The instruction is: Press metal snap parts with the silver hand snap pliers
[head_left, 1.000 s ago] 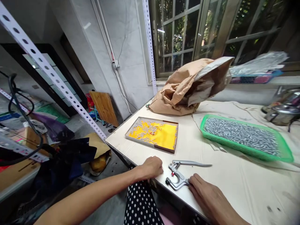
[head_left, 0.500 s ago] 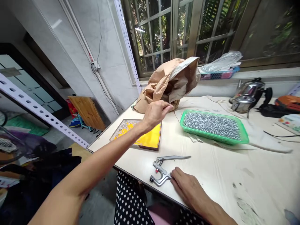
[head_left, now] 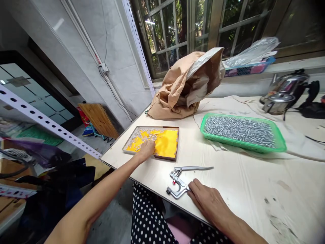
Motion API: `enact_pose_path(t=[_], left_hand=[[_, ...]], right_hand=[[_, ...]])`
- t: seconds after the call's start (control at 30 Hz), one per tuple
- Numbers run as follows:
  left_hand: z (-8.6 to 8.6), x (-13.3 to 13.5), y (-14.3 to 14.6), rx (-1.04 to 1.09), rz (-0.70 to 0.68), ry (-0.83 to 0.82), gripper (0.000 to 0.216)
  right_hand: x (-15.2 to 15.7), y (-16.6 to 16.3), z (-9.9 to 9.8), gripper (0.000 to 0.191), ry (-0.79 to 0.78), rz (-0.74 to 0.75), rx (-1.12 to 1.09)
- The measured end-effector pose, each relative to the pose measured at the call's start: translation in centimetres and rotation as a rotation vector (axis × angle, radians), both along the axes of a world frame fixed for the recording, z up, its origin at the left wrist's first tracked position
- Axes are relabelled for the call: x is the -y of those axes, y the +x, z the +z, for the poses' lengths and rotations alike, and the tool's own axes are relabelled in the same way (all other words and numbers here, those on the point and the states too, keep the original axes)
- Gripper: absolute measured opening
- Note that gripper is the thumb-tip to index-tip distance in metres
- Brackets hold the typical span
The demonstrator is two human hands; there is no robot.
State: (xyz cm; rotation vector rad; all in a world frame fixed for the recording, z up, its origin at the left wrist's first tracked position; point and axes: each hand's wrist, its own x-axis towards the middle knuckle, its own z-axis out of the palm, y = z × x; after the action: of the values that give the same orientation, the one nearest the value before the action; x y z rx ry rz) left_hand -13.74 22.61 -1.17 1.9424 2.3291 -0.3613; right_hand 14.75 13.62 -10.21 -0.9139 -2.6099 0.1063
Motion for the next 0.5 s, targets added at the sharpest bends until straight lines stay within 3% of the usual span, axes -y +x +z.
enact_pose_path(t=[0.27,0.4,0.5], left_hand=[[0.7,1.7,0.8,0.122,-0.04,0.125,0.024],[0.9,5.7,3.4,0.553,-0.049,0.072,0.02],[-0.1,8.9,5.2,0.873,0.072,-0.061,0.017]], right_hand=[[0.0,0.0,0.9,0.01,-0.093,-0.021,0.035],[-0.1,0.0,1.6,0.008,-0.15,-0.014,0.081],[-0.1,0.0,1.7,0.008,-0.156,0.002,0.1]])
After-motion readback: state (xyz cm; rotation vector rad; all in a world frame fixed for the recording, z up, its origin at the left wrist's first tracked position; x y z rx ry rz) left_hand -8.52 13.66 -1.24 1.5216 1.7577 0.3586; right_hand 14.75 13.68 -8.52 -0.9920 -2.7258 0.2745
